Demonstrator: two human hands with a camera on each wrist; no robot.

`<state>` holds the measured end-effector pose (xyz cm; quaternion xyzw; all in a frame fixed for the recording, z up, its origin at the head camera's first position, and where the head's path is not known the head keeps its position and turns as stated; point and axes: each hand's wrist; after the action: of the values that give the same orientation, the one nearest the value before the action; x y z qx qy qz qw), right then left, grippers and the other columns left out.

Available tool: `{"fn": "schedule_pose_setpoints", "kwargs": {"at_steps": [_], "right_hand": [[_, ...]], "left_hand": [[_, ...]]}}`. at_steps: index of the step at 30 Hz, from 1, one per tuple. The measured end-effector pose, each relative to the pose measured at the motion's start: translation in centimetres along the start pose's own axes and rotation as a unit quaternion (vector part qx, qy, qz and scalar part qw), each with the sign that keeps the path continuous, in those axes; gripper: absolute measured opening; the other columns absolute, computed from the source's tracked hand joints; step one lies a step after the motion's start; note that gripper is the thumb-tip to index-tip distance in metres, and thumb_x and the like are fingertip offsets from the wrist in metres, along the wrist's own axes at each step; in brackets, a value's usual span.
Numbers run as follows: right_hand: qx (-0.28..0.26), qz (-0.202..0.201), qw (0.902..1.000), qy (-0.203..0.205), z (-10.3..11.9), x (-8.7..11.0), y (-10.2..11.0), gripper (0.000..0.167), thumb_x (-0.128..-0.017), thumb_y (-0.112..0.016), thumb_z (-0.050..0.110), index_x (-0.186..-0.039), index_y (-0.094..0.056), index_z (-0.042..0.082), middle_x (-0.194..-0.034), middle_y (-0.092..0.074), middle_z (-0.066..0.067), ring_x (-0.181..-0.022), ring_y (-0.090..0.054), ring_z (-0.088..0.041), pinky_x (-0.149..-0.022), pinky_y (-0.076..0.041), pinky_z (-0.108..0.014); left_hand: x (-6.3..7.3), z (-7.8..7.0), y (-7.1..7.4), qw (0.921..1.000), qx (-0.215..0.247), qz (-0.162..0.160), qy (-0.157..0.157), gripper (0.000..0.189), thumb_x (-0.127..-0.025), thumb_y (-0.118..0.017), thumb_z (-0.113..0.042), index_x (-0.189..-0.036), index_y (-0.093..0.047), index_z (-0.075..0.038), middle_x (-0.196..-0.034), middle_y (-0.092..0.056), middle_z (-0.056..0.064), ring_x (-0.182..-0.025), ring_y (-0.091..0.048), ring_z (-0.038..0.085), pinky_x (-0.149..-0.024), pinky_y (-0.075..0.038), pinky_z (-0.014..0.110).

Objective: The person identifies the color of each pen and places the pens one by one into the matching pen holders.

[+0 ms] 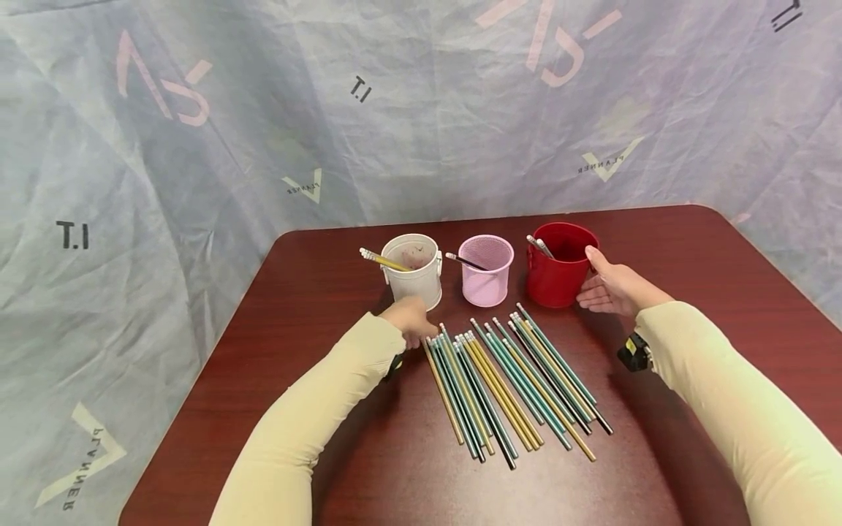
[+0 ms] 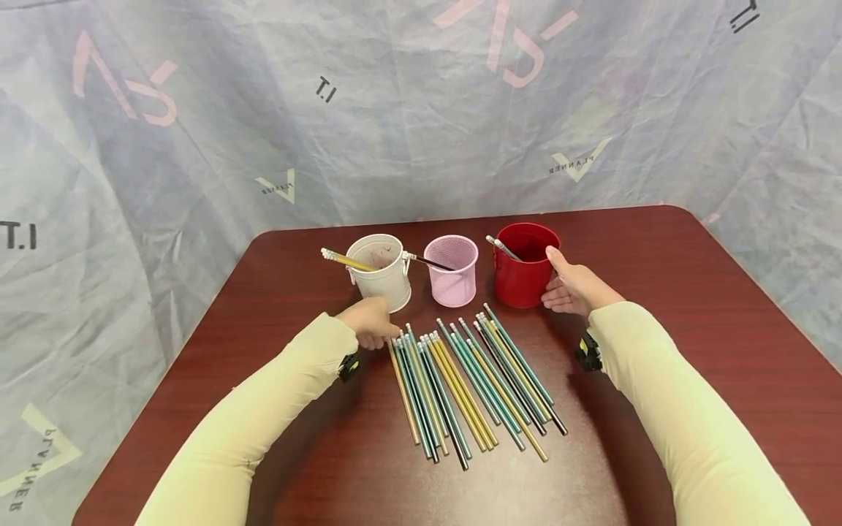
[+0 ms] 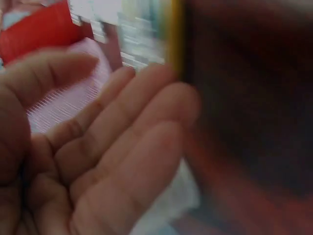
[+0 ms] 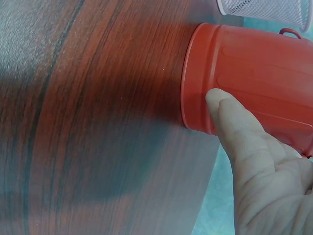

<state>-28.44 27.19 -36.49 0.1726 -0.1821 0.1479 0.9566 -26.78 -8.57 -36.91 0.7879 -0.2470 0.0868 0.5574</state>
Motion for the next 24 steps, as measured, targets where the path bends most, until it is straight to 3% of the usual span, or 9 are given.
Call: {"fn": "schedule_pose_setpoints", "kwargs": {"at_steps": [3,6,18,24], "right_hand": [[-0.002,-0.002,1.0000,0.000,0.0,0.0,0.0,0.097,-0.096,-0.016,0.063,-0.134,-0.023,-0.026,-0.119,-0.057,-0.033,-0.096,-0.066,-0.029,-0.092,-0.050,-0.039],[-0.001,-0.002,1.0000,-0.001,0.0,0.0,0.1,0.097,-0.096,-0.016,0.063,-0.134,-0.023,-0.026,-0.120,-0.056,-0.033,-0.097,-0.066,-0.029,-0.092,-0.049,-0.039],[0.005,0.010,0.9999,0.000,-0.1,-0.2,0.0,0.099,-0.095,-0.015,0.064,-0.133,-0.023,-0.027,-0.117,-0.058,-0.031,-0.095,-0.066,-0.025,-0.086,-0.053,-0.032],[0.008,0.008,0.9999,0.000,-0.1,-0.1,0.1,0.099,-0.095,-0.015,0.064,-0.133,-0.023,-0.027,-0.122,-0.055,-0.034,-0.097,-0.065,-0.026,-0.090,-0.052,-0.035]], "left_hand": [[0.1,1.4,-0.4,0.9995,0.022,0.002,0.024,0.026,-0.084,-0.064,-0.019,-0.069,-0.066,0.003,-0.057,-0.063,0.010,-0.044,-0.057,0.015,-0.048,-0.052,0.026],[0.1,1.9,-0.7,0.9992,0.029,0.005,0.028,0.026,-0.084,-0.065,-0.020,-0.069,-0.065,0.002,-0.057,-0.063,0.010,-0.046,-0.059,0.017,-0.049,-0.052,0.028],[0.2,2.0,-1.9,0.9985,0.036,0.011,0.039,0.025,-0.085,-0.065,-0.015,-0.065,-0.059,-0.001,-0.051,-0.059,0.008,-0.040,-0.054,0.015,-0.047,-0.052,0.027],[-0.2,2.2,-2.2,0.9959,0.064,0.039,0.050,0.023,-0.082,-0.067,-0.009,-0.062,-0.060,0.000,-0.048,-0.056,0.006,-0.039,-0.052,0.014,-0.043,-0.050,0.024]]}}
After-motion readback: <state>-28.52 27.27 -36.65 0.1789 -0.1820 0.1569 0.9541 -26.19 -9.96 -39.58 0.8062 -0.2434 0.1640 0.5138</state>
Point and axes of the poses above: each hand's wrist, its own x-axis away from the middle knuckle, its own y-axis out of the back of the hand, z = x × y
